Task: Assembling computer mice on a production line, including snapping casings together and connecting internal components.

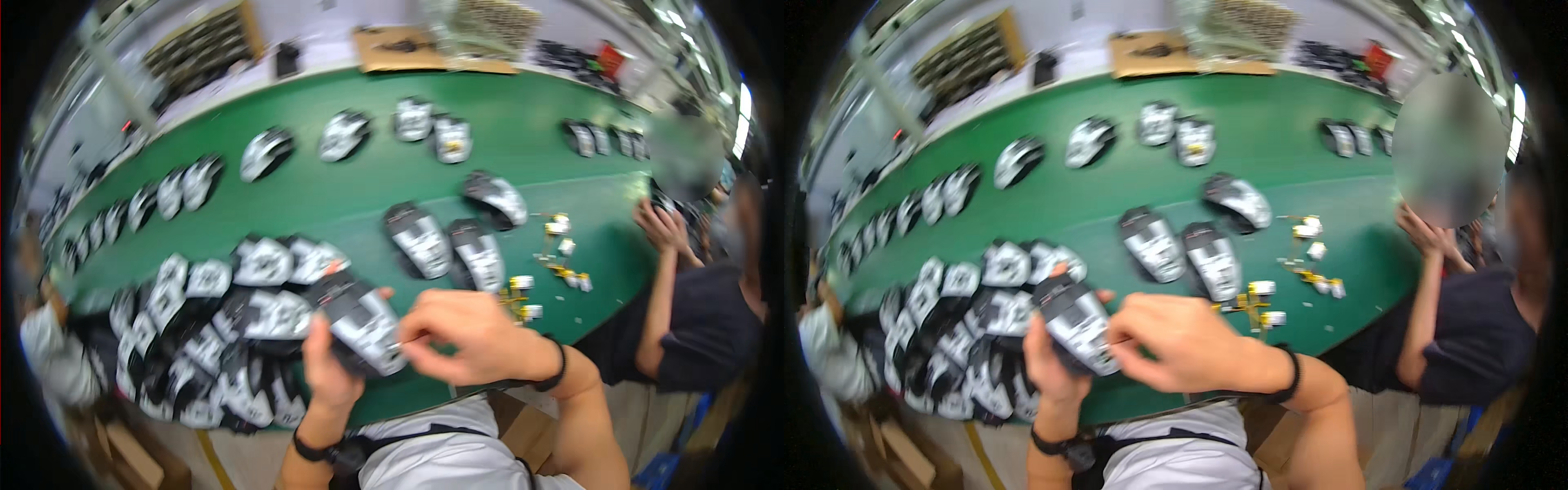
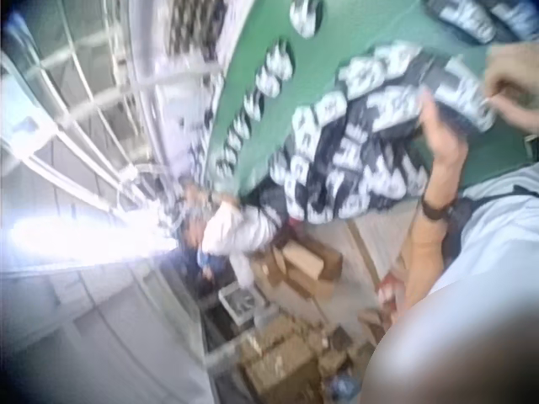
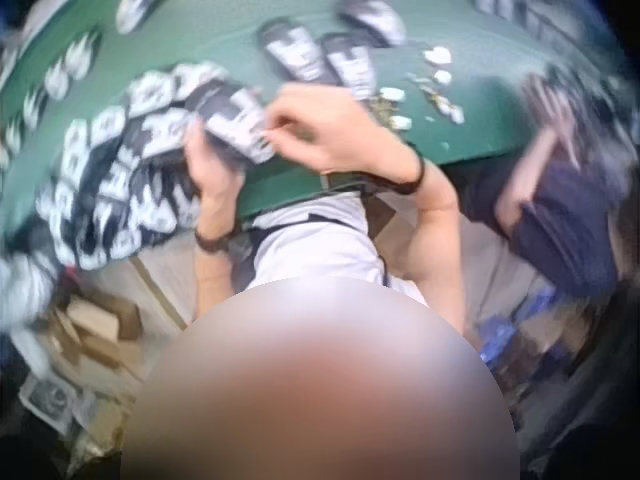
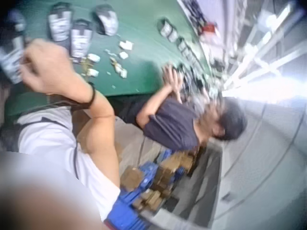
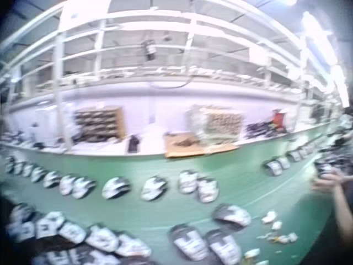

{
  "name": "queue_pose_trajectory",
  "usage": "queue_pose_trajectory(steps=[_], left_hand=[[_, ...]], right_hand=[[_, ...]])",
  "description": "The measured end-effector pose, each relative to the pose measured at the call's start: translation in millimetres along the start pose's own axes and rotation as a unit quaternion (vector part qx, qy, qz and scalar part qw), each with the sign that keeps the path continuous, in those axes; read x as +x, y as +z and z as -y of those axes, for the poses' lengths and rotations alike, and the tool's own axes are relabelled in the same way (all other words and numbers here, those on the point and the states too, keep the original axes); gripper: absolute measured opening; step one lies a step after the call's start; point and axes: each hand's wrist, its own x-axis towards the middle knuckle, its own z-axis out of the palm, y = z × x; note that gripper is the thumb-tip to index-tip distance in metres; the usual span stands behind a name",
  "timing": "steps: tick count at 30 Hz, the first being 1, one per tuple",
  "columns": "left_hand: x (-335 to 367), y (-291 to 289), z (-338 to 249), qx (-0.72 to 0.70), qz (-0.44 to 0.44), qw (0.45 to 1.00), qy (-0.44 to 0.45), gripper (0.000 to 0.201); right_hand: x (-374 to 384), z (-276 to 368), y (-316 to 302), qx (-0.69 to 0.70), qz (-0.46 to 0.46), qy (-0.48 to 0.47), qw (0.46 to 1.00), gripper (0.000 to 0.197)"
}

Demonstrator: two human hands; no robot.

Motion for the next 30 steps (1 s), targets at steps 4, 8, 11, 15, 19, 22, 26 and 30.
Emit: queue_pose_trajectory(steps=[4, 8, 11, 15, 19, 22, 26, 30], left_hand=[[5, -5, 2, -0.044, 0.005, 0.999, -0.012, 0.055], [1, -3, -1, -0.031, -0.014, 0.999, -0.016, 0.054], [1, -2, -5, -0.04, -0.008, 0.999, -0.027, 0.053], [2, 0, -4, 0.007, -0.04, 0.999, -0.026, 0.057], [5, -3, 2, 0.024, -0.056, 0.998, -0.028, 0.056], [5, -6, 3, 0.034, -0.08, 0.996, -0.025, 0.052], [3, -8, 1, 0.019, -0.075, 0.997, -0.025, 0.051], [5, -11, 3, 0.005, -0.059, 0.998, -0.025, 0.051]], right_hand=[[4, -5, 6, -0.088, 0.023, -0.059, 0.994, 0.017], [7, -1, 14, -0.183, 0.033, -0.142, 0.972, 0.019], [10, 2, 9, -0.22, 0.083, -0.189, 0.953, 0.019], [14, 4, 9, -0.232, 0.09, -0.189, 0.95, 0.018], [18, 11, 4, -0.281, 0.128, -0.195, 0.931, 0.016], [23, 16, 3, -0.3, 0.155, -0.206, 0.919, 0.016], [25, 16, 8, -0.291, 0.168, -0.212, 0.918, 0.018], [22, 5, 18, -0.257, 0.119, -0.187, 0.941, 0.016]])
